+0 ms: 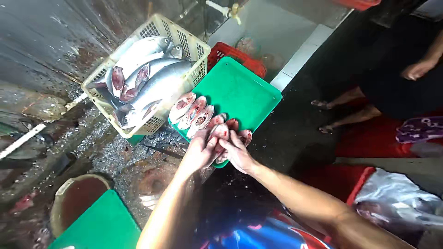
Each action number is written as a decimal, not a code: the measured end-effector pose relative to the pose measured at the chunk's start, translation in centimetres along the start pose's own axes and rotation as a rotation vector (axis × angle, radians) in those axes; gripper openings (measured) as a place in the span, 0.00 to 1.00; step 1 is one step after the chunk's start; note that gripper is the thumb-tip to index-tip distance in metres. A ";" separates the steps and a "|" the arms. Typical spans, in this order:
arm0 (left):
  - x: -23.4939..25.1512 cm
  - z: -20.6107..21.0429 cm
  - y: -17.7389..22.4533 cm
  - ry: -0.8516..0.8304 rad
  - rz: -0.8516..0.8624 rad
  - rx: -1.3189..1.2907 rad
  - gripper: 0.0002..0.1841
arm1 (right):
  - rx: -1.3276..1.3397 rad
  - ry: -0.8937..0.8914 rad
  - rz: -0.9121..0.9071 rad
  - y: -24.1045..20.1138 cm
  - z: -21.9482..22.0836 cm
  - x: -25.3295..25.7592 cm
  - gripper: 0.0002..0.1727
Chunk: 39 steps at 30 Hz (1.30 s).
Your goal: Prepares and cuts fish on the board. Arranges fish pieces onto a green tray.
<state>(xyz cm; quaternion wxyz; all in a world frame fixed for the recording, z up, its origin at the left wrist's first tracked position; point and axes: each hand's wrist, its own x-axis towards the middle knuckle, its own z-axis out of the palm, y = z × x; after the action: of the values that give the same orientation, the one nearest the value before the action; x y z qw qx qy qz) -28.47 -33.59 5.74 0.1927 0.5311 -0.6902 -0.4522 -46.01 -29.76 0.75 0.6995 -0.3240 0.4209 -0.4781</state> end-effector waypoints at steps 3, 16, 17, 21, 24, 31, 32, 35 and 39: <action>2.6 1.6 2.1 -0.043 0.016 0.059 0.37 | 0.113 0.017 0.024 -2.5 -2.9 1.1 0.26; 0.3 1.6 -4.3 0.482 -0.032 -0.332 0.22 | -0.091 0.117 -0.197 -6.9 -7.1 23.0 0.31; -0.9 1.7 -5.4 0.520 -0.065 -0.349 0.22 | -0.159 0.140 -0.196 -6.5 -6.9 24.8 0.32; -5.6 3.0 -9.3 0.667 -0.236 -0.415 0.22 | -0.400 0.234 -0.104 -5.2 -5.3 28.5 0.30; -8.3 4.5 -11.1 0.764 -0.325 -0.453 0.21 | -0.541 0.314 -0.028 -5.2 -3.7 28.8 0.36; -10.9 7.2 -13.9 0.838 -0.404 -0.523 0.19 | -0.789 0.232 0.131 -7.0 -2.6 28.0 0.43; -10.9 7.3 -14.0 0.832 -0.407 -0.524 0.19 | -0.900 0.211 0.161 -7.8 -3.0 28.2 0.44; -11.5 7.2 -14.4 0.837 -0.410 -0.509 0.19 | -1.006 0.212 0.036 -9.2 -4.2 29.3 0.38; -13.3 6.7 -15.2 0.882 -0.421 -0.504 0.18 | -0.981 0.243 -0.087 -8.1 -3.6 29.5 0.29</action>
<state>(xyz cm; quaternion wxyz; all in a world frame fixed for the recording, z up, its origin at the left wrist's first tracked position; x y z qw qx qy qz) -20.14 -19.12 -7.42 0.4901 0.7343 -0.2932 -0.3670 -46.90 -60.42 -2.07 0.3903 -0.5737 0.6605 -0.2868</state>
